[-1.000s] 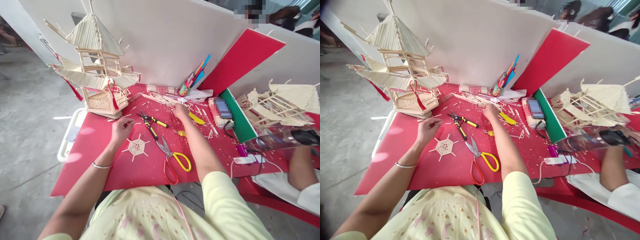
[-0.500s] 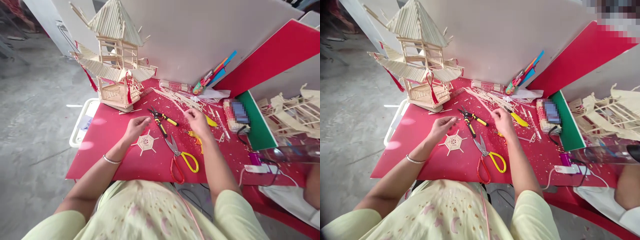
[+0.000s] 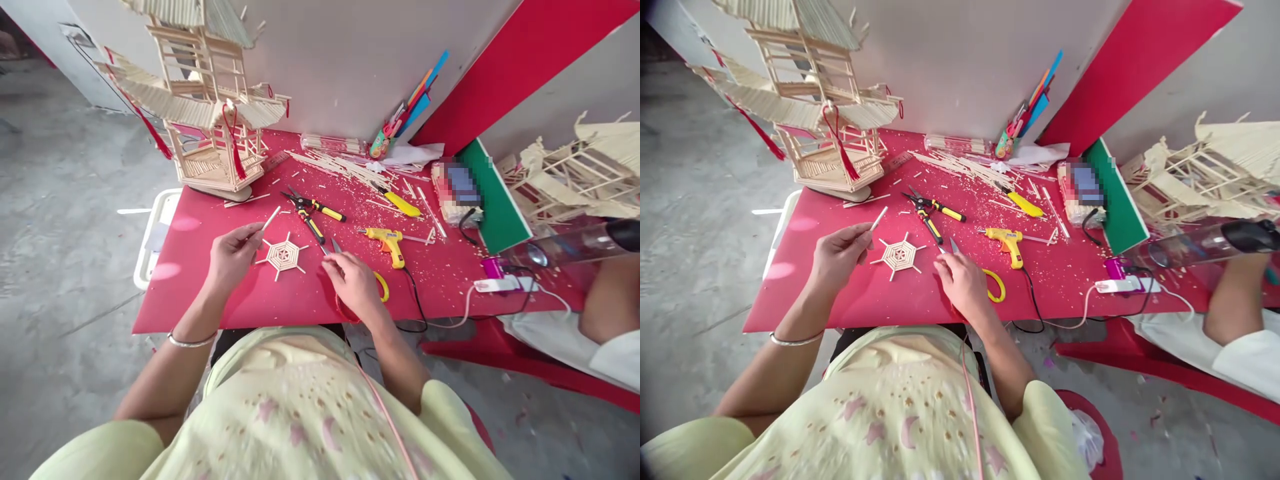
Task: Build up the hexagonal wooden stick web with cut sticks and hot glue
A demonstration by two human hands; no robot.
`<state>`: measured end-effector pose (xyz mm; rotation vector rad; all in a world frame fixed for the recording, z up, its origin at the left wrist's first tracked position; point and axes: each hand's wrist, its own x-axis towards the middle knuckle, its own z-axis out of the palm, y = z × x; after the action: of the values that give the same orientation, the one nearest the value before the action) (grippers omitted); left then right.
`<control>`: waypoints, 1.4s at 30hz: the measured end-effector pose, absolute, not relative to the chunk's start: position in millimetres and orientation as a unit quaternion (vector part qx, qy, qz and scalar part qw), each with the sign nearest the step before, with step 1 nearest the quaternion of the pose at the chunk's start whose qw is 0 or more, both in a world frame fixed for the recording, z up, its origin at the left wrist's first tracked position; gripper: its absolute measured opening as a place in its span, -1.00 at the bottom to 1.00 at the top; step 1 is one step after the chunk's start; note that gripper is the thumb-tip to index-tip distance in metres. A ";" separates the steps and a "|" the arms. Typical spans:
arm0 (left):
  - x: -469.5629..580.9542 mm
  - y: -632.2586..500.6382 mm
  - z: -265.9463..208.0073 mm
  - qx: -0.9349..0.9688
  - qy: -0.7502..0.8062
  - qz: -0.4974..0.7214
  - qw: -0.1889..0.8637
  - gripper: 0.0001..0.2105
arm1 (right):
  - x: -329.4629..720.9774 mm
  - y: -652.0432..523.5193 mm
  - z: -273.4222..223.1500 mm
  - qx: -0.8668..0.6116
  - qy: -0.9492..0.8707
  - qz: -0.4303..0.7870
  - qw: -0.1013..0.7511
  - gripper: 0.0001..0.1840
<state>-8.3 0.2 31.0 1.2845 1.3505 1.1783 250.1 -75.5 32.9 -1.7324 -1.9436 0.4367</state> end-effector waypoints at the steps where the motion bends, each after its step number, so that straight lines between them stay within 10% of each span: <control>1: -12.9 0.0 27.2 0.532 0.561 0.462 0.435 -0.68 | 252.3 -66.4 34.7 -0.639 -0.719 0.140 0.235 -0.69; 12: -37.2 -18.5 2.3 0.665 0.645 0.330 0.183 -0.73 | 248.8 91.8 30.6 -0.684 -0.721 0.115 -0.014 0.07; 24: -34.3 25.1 -14.2 0.718 0.606 0.282 0.194 -0.75 | 248.5 82.5 14.0 -0.669 -0.737 0.085 0.043 0.00; 31: -28.3 25.2 -19.5 0.735 0.588 0.285 0.182 -0.77 | 227.5 45.2 18.5 -0.568 -0.786 0.131 0.207 -0.61; 42: -28.4 25.3 -25.4 0.755 0.570 0.275 0.172 -0.77 | 208.4 34.6 1.7 -0.518 -0.800 0.223 0.205 -0.63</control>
<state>-28.4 25.3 -25.4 2.1415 1.6180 0.7816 208.4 34.6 1.7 -1.4444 -2.2306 0.6211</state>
